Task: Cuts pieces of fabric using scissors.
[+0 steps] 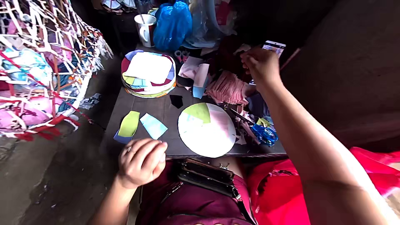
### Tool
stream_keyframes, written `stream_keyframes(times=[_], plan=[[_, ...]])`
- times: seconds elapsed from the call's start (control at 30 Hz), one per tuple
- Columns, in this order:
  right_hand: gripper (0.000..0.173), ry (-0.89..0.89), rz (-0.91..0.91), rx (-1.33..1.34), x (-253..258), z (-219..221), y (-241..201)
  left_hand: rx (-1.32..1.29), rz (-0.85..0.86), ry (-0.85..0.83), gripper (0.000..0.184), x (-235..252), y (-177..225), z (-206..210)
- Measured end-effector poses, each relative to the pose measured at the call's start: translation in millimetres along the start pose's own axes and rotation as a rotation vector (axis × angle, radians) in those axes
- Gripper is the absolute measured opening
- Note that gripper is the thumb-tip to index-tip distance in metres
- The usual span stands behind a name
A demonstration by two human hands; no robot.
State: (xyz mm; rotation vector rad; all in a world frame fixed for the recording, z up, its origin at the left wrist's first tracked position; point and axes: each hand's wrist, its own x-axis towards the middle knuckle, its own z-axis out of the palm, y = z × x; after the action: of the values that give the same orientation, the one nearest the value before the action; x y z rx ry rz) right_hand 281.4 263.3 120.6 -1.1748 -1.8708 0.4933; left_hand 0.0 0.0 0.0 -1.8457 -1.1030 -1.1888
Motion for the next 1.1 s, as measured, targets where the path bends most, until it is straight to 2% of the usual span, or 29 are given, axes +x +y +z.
stream_keyframes(times=[0.07,0.17,0.3,0.5,0.67,0.77,0.87,0.93,1.0,1.1], plan=[[0.031,-0.061,0.019,-0.079,15,6,3,0.021,-0.048,-0.089,0.027,1,-10,22],[0.031,-0.108,0.04,-0.219,22,17,-4,-0.007,-0.217,-0.328,0.033,7,-17,36],[0.035,-0.042,0.125,-0.249,32,30,-2,-0.075,-0.366,-0.493,0.038,8,-20,37],[0.029,-0.079,0.204,-0.254,44,34,9,-0.047,-0.318,-0.528,0.04,7,-17,37],[0.026,0.015,0.226,-0.08,47,32,17,-0.016,-0.305,-0.513,0.04,7,-16,37],[0.027,0.109,0.209,0.018,48,23,16,-0.115,-0.324,-0.462,0.038,9,-19,39],[0.025,0.208,0.126,0.082,48,9,12,-0.33,-0.391,-0.399,0.032,34,-15,39],[0.022,0.242,0.076,0.197,47,-2,4,-0.464,-0.405,-0.42,0.028,62,-9,42],[0.017,0.261,0.045,0.295,43,-10,-5,-0.6,-0.412,-0.492,0.026,94,-3,53],[0.018,0.223,0.105,0.262,37,-16,-16,-0.728,-0.477,-0.707,0.03,143,6,85]])
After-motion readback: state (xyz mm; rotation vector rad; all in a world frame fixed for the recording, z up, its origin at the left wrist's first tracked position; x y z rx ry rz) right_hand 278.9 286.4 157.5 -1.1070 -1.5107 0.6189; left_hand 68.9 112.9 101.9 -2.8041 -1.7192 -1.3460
